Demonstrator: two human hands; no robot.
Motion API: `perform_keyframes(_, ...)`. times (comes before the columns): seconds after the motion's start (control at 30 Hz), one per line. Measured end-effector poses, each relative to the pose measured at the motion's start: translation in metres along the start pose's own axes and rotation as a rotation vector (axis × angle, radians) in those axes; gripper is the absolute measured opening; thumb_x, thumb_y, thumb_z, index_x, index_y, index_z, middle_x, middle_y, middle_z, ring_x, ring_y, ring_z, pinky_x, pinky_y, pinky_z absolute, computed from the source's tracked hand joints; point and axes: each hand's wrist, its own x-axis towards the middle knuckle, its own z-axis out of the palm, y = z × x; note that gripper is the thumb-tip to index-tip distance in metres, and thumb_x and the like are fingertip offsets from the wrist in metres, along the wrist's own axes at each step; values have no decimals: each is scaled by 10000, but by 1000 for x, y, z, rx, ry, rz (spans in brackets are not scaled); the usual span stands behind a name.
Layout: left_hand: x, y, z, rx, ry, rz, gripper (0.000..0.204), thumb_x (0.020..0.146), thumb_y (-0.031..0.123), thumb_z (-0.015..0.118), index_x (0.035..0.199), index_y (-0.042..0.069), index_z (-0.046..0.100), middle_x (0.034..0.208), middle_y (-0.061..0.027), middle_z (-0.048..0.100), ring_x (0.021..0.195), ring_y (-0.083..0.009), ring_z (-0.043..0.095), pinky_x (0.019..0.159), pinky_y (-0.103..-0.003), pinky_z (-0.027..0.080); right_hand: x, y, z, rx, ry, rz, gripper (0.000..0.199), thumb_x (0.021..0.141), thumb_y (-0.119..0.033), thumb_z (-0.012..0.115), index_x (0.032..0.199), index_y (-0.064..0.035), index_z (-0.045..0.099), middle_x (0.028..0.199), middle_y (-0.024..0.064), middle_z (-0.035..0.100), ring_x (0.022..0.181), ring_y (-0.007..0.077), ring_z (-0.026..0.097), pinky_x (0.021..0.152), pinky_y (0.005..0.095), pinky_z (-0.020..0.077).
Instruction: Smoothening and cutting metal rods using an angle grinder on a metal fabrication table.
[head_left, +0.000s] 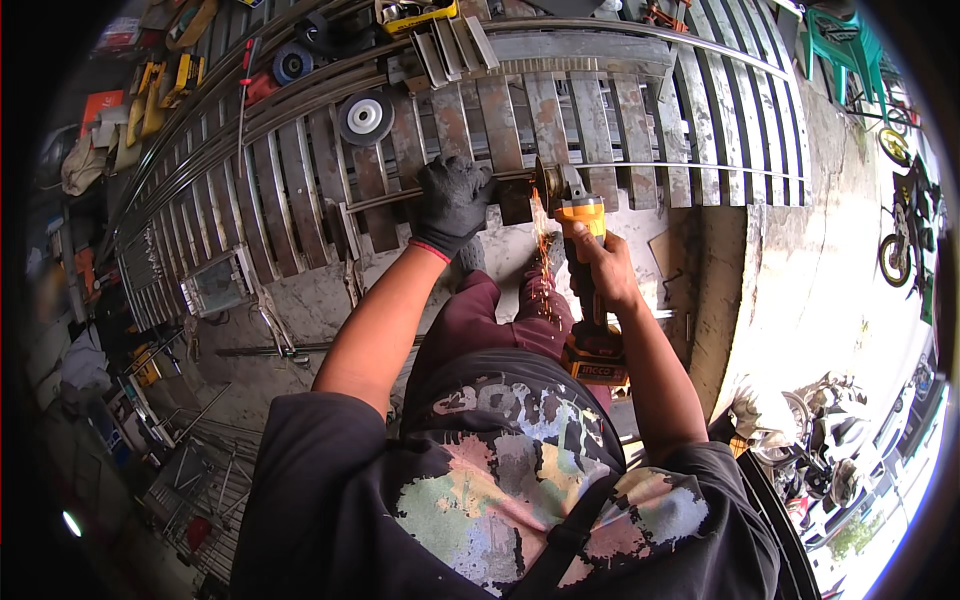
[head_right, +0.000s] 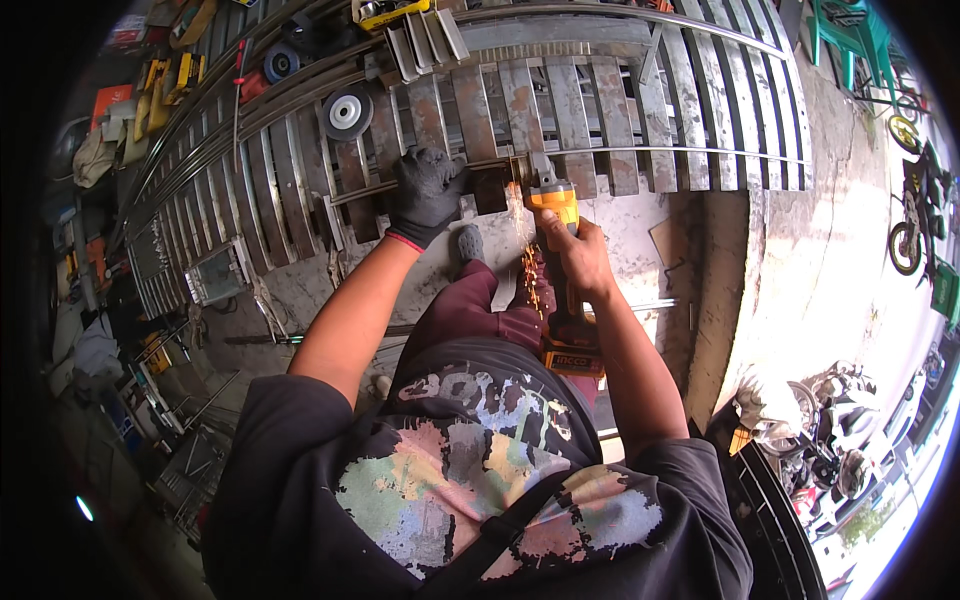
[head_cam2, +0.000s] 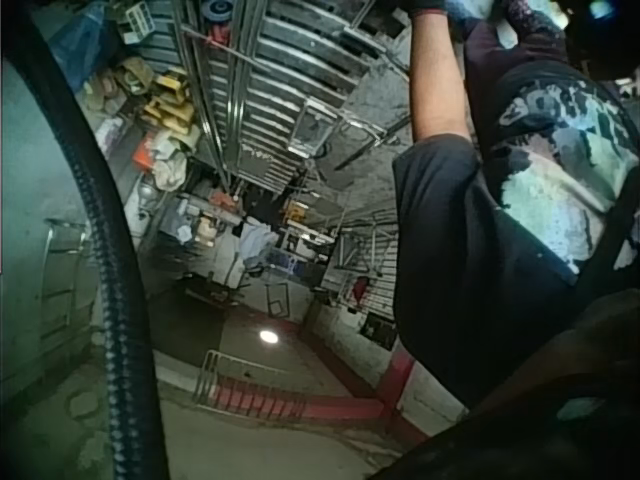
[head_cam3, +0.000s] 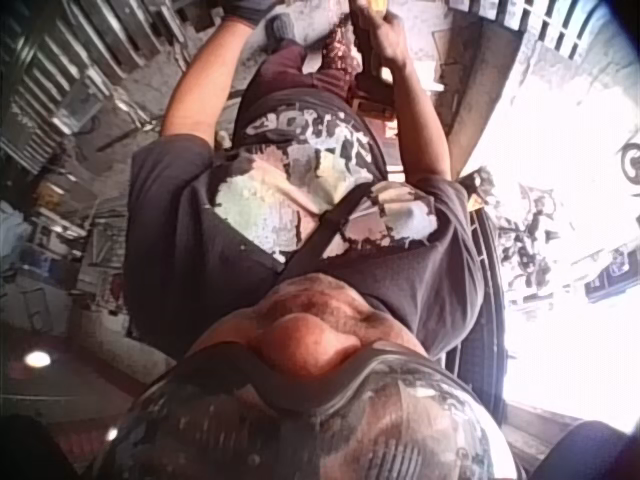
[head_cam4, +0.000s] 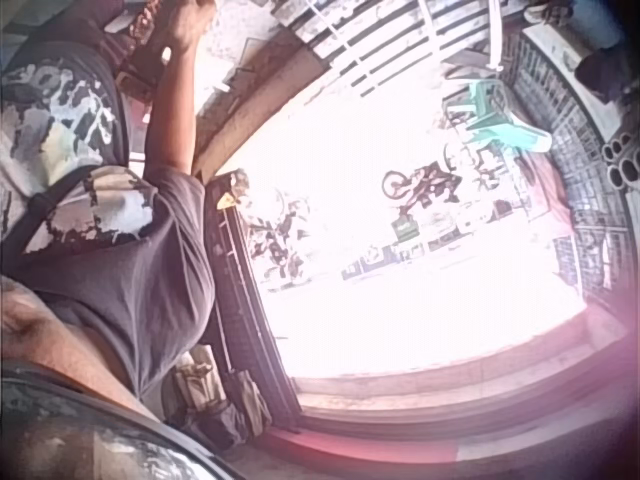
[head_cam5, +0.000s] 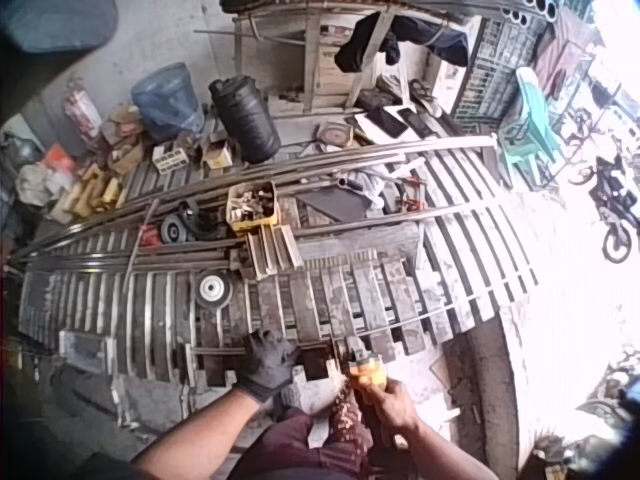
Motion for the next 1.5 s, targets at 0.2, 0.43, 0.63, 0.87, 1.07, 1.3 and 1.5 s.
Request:
perform_keyframes(0.2, 1, 2, -1, 29, -57, -36, 213, 943, 315, 666, 865, 132, 741, 969, -137, 651, 986, -401, 599, 827, -542, 428, 3, 1, -1, -16, -3, -16, 500, 1036, -536, 704, 896, -57, 666, 759, -47, 578, 682, 54, 482, 597, 272, 414)
perform_keyframes(0.43, -3, -2, 6, 18, 13, -29, 223, 949, 339, 684, 943, 135, 774, 994, -136, 659, 965, -403, 599, 841, -543, 434, -1, -1, -2, -39, -13, -12, 500, 1038, -526, 701, 901, -46, 666, 772, -31, 596, 699, 58, 508, 608, 272, 427)
perform_keyframes(0.63, 0, 0, 3, 36, 22, -8, 198, 943, 325, 696, 940, 144, 776, 990, -134, 659, 969, -397, 600, 842, -543, 435, 0, -1, -1, -25, -3, -5, 488, 1037, -518, 706, 920, -46, 669, 767, -34, 586, 664, 61, 496, 571, 275, 418)
perform_keyframes(0.87, 0, 1, -1, 46, -68, -33, 191, 943, 322, 695, 936, 146, 770, 982, -135, 655, 967, -393, 597, 840, -540, 430, 0, 6, -3, 9, -16, 26, 486, 1034, -520, 712, 880, -63, 653, 751, -41, 577, 659, 57, 485, 569, 274, 408)
perform_keyframes(1.07, -8, -3, 2, 27, 2, -16, 190, 946, 314, 691, 949, 142, 770, 998, -138, 657, 973, -398, 597, 844, -541, 428, 0, 5, 1, -70, -31, -40, 506, 1067, -514, 651, 877, -58, 544, 682, 61, 582, 499, 180, 594, 464, 343, 510)
perform_keyframes(1.3, 2, 1, -1, -40, 12, -10, 184, 937, 311, 701, 945, 142, 773, 1002, -140, 658, 1001, -400, 598, 851, -541, 430, -2, -6, -1, 2, -12, 22, 496, 1024, -532, 721, 890, -59, 658, 757, -33, 578, 657, 66, 503, 556, 285, 425)
perform_keyframes(1.5, 2, -4, 4, 34, -7, -59, 199, 945, 328, 693, 931, 145, 768, 1011, -153, 668, 1018, -405, 598, 875, -549, 429, -5, -9, -11, 42, -58, -10, 473, 1042, -505, 709, 908, -56, 641, 745, -23, 562, 639, 76, 520, 554, 288, 460)
